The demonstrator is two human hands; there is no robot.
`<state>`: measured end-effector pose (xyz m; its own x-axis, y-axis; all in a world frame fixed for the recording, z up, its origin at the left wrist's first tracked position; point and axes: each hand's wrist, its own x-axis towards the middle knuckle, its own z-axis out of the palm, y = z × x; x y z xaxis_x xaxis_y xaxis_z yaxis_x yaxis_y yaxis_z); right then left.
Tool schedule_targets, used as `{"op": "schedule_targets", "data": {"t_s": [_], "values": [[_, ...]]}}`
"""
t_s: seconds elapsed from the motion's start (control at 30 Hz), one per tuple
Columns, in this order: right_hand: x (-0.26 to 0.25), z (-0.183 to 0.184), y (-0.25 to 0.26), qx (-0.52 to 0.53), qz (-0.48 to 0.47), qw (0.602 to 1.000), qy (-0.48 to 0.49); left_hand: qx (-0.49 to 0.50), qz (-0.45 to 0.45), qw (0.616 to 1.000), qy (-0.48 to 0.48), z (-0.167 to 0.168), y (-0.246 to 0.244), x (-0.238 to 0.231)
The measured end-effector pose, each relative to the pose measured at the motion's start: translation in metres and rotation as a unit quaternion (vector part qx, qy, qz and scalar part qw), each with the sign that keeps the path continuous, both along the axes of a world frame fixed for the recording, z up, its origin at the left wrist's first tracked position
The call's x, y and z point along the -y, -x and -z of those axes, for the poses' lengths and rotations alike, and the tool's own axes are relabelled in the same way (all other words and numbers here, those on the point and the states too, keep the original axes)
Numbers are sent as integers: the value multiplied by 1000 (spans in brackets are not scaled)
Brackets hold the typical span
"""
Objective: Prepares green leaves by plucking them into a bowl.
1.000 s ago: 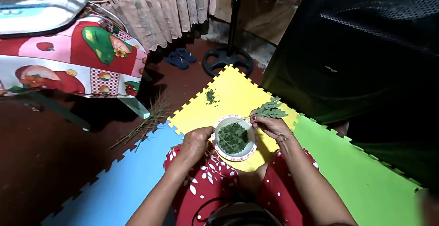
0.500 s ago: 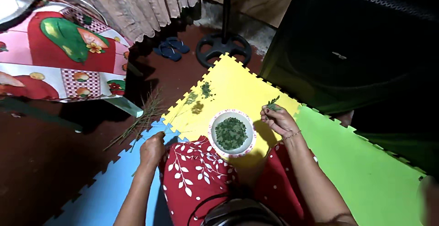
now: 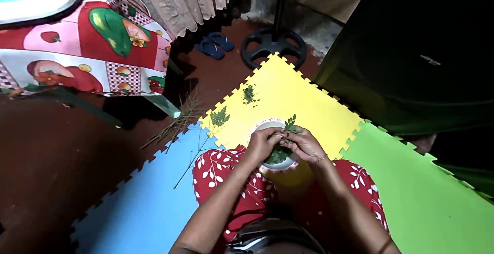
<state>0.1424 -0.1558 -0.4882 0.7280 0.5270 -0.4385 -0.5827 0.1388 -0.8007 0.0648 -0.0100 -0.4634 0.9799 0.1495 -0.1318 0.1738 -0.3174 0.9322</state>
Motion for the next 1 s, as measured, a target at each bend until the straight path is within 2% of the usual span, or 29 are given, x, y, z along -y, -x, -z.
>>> {"op": "schedule_targets", "data": {"t_s": [0.13, 0.23, 0.3, 0.4, 0.47, 0.53, 0.67, 0.77, 0.83, 0.9, 1.0], "values": [[6, 3, -4, 28, -16, 999, 4, -21, -65, 995, 79, 11, -9, 6], [2, 7, -2, 70, -7, 997, 20, -18, -48, 999, 3, 11, -7, 6], [-1, 12, 0, 68, 6, 998, -6, -14, -27, 999, -24, 10, -7, 5], [-1, 20, -4, 11, 23, 995, -100, -11, -48, 994, 100, 12, -13, 2], [3, 26, -13, -9, 29, 992, -123, -17, -90, 982, 166, 15, -22, -7], [9, 33, -22, 9, 16, 997, -75, -34, -138, 982, 122, 30, -44, -28], [10, 42, -36, -36, 31, 996, 75, -94, -156, 980, -73, 85, -114, -87], [8, 54, -46, -86, 39, 992, 83, -178, -139, 960, -166, 111, -167, -112], [6, 61, -51, -101, 34, 991, 75, -227, -108, 943, -217, 126, -185, -116], [2, 66, -57, -117, 39, 990, 73, -207, -59, 953, -214, 122, -189, -107], [-6, 70, -63, -125, 37, 989, 72, -136, 79, 976, -149, 86, -161, -79]]}}
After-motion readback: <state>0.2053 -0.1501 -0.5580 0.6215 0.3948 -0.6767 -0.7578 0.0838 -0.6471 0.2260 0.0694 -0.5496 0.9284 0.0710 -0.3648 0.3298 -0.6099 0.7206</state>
